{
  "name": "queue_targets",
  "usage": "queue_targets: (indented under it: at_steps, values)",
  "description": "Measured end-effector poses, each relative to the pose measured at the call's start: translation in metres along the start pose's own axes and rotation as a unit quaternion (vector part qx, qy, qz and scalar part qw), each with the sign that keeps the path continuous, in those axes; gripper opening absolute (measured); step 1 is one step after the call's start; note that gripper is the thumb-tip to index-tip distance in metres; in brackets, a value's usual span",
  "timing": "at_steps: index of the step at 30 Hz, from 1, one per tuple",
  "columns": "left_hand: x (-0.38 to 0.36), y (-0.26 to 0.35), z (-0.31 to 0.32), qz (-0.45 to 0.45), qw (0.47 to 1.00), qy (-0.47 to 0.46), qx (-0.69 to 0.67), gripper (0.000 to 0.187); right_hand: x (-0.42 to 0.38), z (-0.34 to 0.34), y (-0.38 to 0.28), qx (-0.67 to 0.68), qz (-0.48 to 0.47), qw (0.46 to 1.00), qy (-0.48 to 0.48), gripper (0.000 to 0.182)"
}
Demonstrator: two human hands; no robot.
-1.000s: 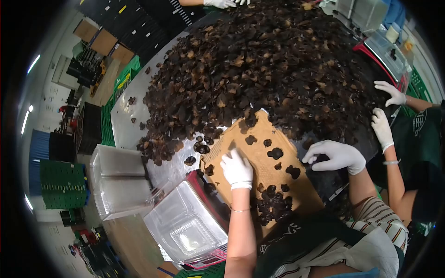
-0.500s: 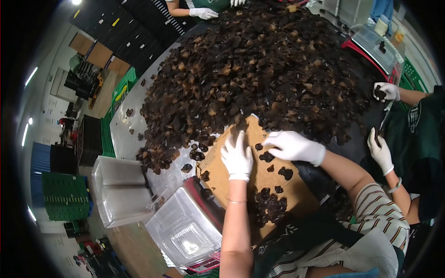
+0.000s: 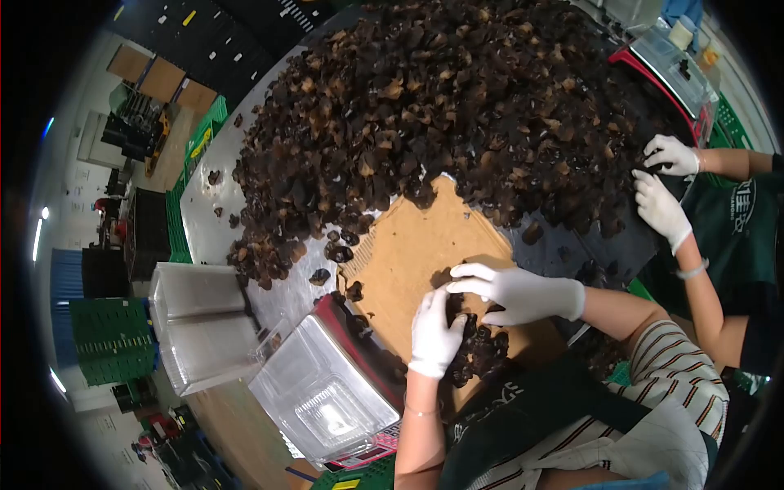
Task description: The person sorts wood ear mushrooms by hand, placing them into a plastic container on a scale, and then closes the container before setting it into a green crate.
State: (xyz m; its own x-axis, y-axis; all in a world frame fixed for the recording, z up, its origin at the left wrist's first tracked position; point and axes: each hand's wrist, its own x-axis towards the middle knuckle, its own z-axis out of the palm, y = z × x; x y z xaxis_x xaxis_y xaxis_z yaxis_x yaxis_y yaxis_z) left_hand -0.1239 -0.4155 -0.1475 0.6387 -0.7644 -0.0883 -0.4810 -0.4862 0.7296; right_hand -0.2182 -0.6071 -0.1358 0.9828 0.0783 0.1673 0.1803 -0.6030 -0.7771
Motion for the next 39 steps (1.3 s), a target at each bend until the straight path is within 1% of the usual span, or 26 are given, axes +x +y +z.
queue_targets:
  at_steps: [1, 2, 3, 4, 7, 8, 9, 11, 12, 13, 15, 16, 17, 18, 19, 20, 23, 24, 27, 28, 30, 31, 32, 35, 36, 39]
  values:
    - [-0.009, 0.004, -0.005, 0.024, 0.998, 0.025, -0.047, 0.041, -0.005, -0.008, -0.011, 0.021, 0.037, 0.999, 0.007, 0.06]
    - [-0.019, 0.005, -0.012, 0.025, 0.997, 0.073, -0.017, 0.041, -0.012, -0.011, -0.015, 0.042, 0.074, 0.996, 0.013, 0.062]
    - [-0.029, 0.005, -0.017, 0.026, 0.993, 0.118, 0.015, 0.041, -0.02, -0.01, -0.005, -0.03, 0.05, 0.997, 0.042, 0.064]
    - [-0.039, 0.004, -0.019, -0.004, 0.989, 0.145, 0.009, 0.041, -0.031, -0.011, 0.0, -0.058, 0.059, 0.996, 0.027, 0.066]
    - [-0.072, 0.003, -0.017, -0.083, 0.991, 0.067, 0.079, 0.067, -0.05, -0.007, -0.009, -0.122, 0.117, 0.985, -0.044, 0.069]
    - [-0.085, -0.001, -0.015, -0.108, 0.991, -0.001, 0.079, 0.086, -0.054, -0.003, -0.015, -0.142, 0.141, 0.977, -0.072, 0.069]
    - [-0.094, -0.002, -0.009, -0.104, 0.992, -0.017, 0.069, 0.092, -0.057, 0.005, -0.02, -0.129, 0.126, 0.98, -0.089, 0.07]
    - [-0.104, 0.007, -0.002, -0.111, 0.988, -0.054, 0.093, 0.096, -0.06, 0.025, -0.028, -0.106, 0.098, 0.982, -0.121, 0.071]
    - [-0.107, 0.011, 0.0, -0.118, 0.989, -0.055, 0.077, 0.089, -0.062, 0.035, -0.031, -0.075, 0.064, 0.985, -0.139, 0.069]
    - [-0.11, 0.008, 0.0, -0.119, 0.991, -0.051, 0.031, 0.085, -0.063, 0.04, -0.034, 0.014, 0.028, 0.991, -0.133, 0.064]
    - [-0.113, 0.003, -0.002, -0.121, 0.99, -0.043, -0.057, 0.077, -0.05, 0.034, -0.044, 0.049, 0.026, 0.989, -0.137, 0.055]
    - [-0.113, 0.004, -0.004, -0.124, 0.989, -0.028, -0.08, 0.067, -0.041, 0.032, -0.042, 0.038, 0.026, 0.994, -0.095, 0.049]
    - [-0.114, 0.001, -0.004, -0.123, 0.991, -0.014, -0.06, 0.066, -0.029, 0.028, -0.038, 0.026, 0.027, 0.998, -0.054, 0.043]
    - [-0.115, -0.006, -0.004, -0.121, 0.992, -0.001, -0.041, 0.065, -0.013, 0.024, -0.032, -0.004, 0.065, 0.998, -0.023, 0.034]
    - [-0.116, -0.009, -0.003, -0.119, 0.993, 0.011, -0.022, 0.064, -0.002, 0.028, -0.018, -0.037, 0.058, 0.997, 0.035, 0.033]
    - [-0.114, -0.01, -0.003, -0.113, 0.993, 0.027, -0.016, 0.065, 0.009, 0.037, 0.005, -0.109, -0.045, 0.987, 0.11, 0.033]
    - [-0.111, -0.018, 0.0, -0.119, 0.992, 0.048, -0.001, 0.068, 0.033, 0.044, 0.014, -0.188, -0.033, 0.963, 0.19, 0.029]
    - [-0.11, -0.017, 0.001, -0.099, 0.993, 0.062, 0.007, 0.071, 0.035, 0.054, 0.016, -0.221, -0.028, 0.956, 0.191, 0.019]
    - [-0.11, -0.02, 0.003, -0.099, 0.992, 0.07, 0.015, 0.073, 0.015, 0.066, 0.006, -0.115, -0.101, 0.987, 0.041, 0.015]
    - [-0.11, -0.021, 0.003, -0.109, 0.992, 0.066, 0.01, 0.073, 0.009, 0.07, 0.001, -0.111, -0.093, 0.989, 0.019, 0.012]
    - [-0.11, -0.022, 0.003, -0.129, 0.99, 0.056, -0.002, 0.073, 0.006, 0.06, 0.001, -0.04, -0.074, 0.996, -0.029, 0.014]
    - [-0.109, -0.021, 0.003, -0.12, 0.991, 0.061, 0.01, 0.073, 0.006, 0.054, 0.001, -0.004, -0.064, 0.997, -0.053, 0.015]
    - [-0.105, -0.02, 0.002, -0.112, 0.991, 0.065, 0.023, 0.073, 0.007, 0.046, 0.002, 0.099, -0.021, 0.992, -0.069, 0.021]
    - [-0.085, -0.012, -0.001, -0.072, 0.988, 0.096, 0.094, 0.068, 0.007, 0.036, 0.006, -0.014, 0.002, 1.0, -0.012, 0.026]
    - [-0.076, -0.01, -0.001, -0.055, 0.985, 0.11, 0.123, 0.065, 0.004, 0.04, 0.008, -0.076, 0.014, 0.997, 0.025, 0.031]
    - [-0.056, -0.018, 0.004, -0.024, 0.98, 0.132, 0.143, 0.056, -0.002, 0.049, 0.002, -0.11, -0.021, 0.994, 0.016, 0.042]
